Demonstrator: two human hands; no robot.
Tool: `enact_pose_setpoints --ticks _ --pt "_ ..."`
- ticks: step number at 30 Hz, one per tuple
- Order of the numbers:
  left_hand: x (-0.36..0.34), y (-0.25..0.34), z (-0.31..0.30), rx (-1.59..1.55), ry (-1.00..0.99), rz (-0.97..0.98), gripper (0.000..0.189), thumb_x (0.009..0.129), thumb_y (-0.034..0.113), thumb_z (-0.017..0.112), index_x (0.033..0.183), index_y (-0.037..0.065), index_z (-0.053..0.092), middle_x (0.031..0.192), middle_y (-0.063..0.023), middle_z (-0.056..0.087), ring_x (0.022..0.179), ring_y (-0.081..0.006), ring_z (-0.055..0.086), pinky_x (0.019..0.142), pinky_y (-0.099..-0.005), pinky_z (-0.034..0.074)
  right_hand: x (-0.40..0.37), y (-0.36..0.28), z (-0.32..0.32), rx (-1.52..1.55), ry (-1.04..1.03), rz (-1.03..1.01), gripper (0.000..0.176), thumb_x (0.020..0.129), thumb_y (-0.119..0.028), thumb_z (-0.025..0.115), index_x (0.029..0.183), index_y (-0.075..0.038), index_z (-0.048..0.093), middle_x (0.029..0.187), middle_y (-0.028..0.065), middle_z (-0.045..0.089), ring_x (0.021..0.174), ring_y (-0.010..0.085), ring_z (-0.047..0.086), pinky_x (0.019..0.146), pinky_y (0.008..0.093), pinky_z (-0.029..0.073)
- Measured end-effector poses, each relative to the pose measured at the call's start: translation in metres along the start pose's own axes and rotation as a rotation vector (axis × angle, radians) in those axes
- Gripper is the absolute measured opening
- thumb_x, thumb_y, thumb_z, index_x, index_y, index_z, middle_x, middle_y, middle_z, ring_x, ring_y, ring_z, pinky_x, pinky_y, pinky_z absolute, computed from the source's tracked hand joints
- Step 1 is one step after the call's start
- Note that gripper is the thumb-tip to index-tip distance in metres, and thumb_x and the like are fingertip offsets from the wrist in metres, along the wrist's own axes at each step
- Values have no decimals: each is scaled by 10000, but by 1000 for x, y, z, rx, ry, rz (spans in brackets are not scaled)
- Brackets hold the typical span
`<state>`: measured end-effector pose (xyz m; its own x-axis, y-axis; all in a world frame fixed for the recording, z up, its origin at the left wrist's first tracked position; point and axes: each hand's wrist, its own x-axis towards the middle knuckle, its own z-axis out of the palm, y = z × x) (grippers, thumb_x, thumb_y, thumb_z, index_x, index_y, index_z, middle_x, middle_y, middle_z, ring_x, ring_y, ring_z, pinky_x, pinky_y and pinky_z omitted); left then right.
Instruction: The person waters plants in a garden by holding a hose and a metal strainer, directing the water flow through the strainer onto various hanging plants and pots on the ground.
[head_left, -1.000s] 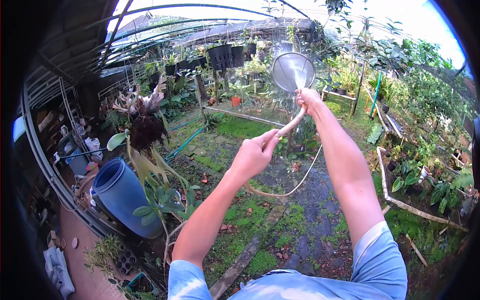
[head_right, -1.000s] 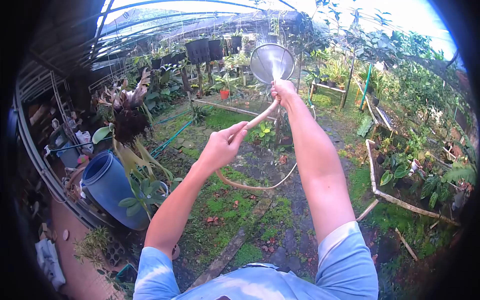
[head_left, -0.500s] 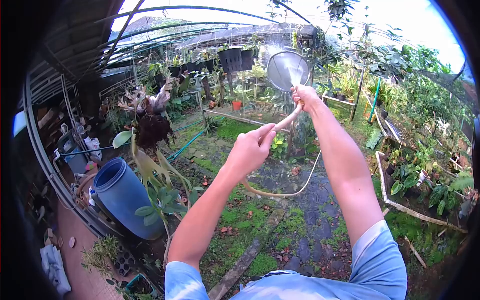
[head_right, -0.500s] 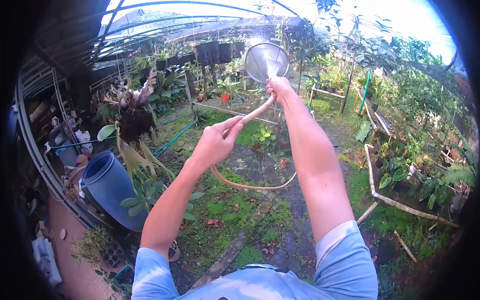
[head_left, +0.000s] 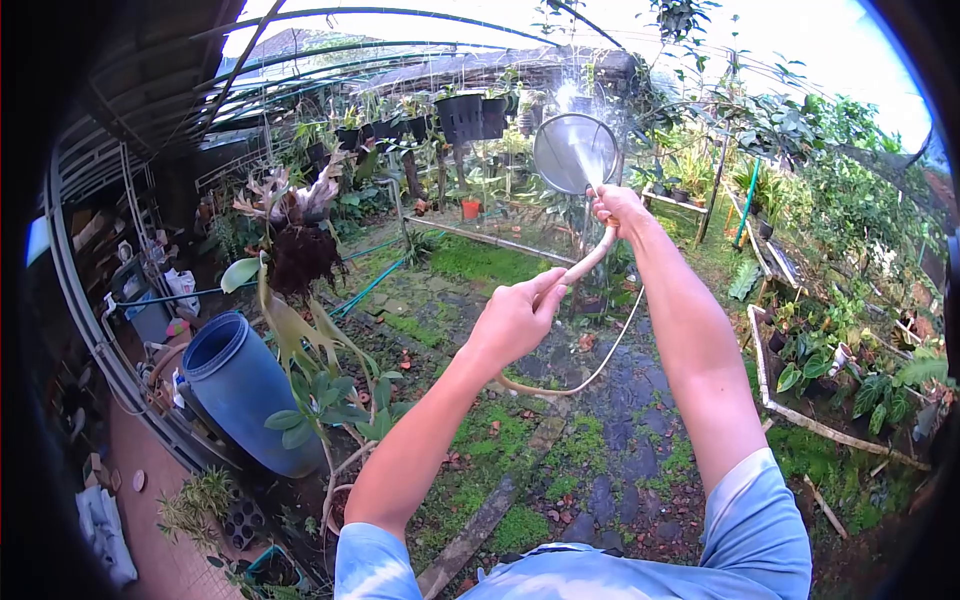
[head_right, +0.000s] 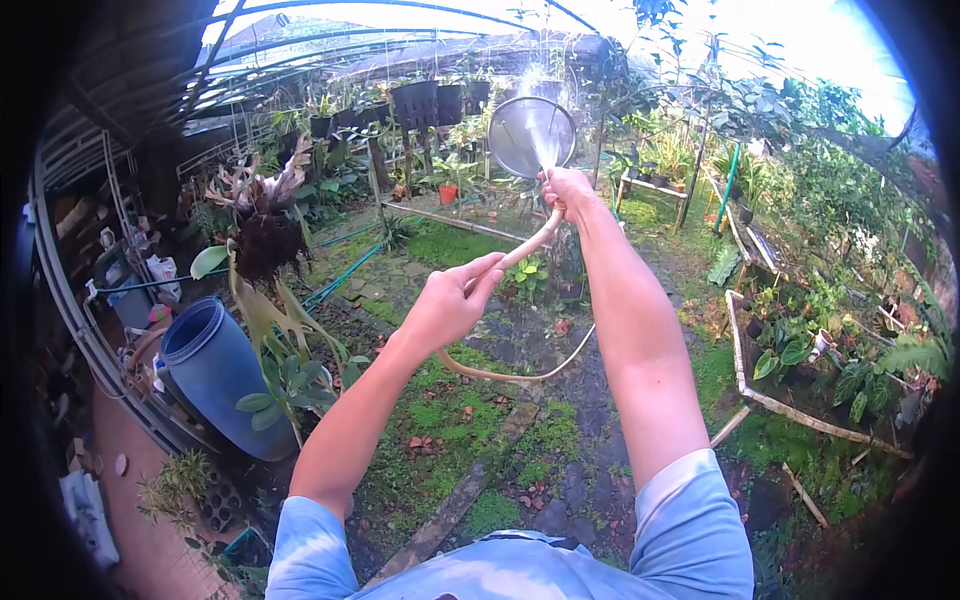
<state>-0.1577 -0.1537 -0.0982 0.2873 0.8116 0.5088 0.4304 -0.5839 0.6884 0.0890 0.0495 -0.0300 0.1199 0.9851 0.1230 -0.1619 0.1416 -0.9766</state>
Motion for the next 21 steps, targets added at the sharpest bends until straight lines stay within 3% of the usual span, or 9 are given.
enact_pose_setpoints --ticks 7,21 --pt "-2 -2 -1 23 -8 -23 364 980 269 586 1310 117 611 618 -79 558 530 -110 445 520 -315 399 -2 9 4 39 -37 69 162 988 -124 473 1022 10 556 646 -23 456 483 41 403 379 182 305" --pt "2 6 -5 31 -7 -45 379 989 282 573 1320 101 600 647 -73 590 541 -105 466 529 -313 407 -3 -1 8 61 -13 5 163 990 -113 459 1047 8 551 665 -13 464 482 40 393 373 183 304"
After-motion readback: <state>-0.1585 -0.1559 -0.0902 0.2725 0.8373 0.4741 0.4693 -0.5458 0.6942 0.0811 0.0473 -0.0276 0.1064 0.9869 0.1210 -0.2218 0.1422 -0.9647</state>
